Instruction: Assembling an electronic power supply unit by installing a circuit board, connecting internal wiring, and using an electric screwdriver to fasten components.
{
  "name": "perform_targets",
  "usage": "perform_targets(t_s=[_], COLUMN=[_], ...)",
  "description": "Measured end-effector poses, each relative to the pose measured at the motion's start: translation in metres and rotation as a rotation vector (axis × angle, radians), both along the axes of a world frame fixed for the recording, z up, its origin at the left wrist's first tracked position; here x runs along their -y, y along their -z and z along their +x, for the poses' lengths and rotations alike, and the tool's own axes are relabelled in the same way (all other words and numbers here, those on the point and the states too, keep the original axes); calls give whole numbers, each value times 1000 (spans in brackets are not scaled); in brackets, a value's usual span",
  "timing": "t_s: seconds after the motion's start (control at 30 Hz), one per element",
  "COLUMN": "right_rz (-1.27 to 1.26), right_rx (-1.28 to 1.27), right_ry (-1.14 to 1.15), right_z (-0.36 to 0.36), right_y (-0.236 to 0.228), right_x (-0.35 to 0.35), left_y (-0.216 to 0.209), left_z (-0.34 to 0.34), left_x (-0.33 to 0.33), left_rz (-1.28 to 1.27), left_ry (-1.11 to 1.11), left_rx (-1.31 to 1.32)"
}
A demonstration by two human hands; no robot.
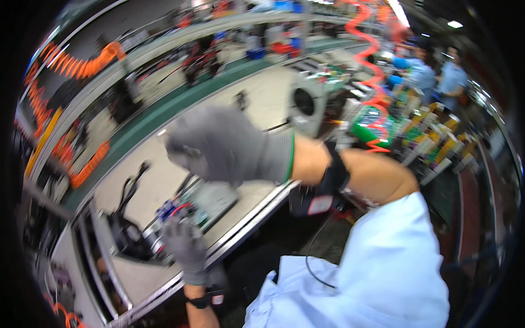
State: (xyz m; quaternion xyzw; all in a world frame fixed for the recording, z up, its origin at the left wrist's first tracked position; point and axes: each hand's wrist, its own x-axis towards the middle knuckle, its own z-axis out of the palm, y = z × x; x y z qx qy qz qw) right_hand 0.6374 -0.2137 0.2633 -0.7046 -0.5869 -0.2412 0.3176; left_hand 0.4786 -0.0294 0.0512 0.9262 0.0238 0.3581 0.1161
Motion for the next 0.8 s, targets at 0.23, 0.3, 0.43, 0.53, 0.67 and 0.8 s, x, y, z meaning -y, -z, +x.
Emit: perform_targets(t_s=[0.23,0.3,0.43,0.53,0.67,0.8], right_rz=[-173,-67,472,796,927,914], right_rx=[-392,-525,-394,-286,-130,-492], right_ry=[729,959,1435,1857,1807,1296], right_z=[-36,-40,-46,-57,-44,-16], right_y=[147,176,201,190,168,144], right_x=[242,319,468,563,636,671], left_y=[-11,-3,1,2,8,12], left_z=[78,90,107,111,105,90], left_x=[-31,-42,-53,-47,-40,-38], left_rz=[215,187,59,123,206,162], left_ry=[75,0,-244,-326,-353,-259], left_rx=[-395,-390,-568,-611,-451,-153])
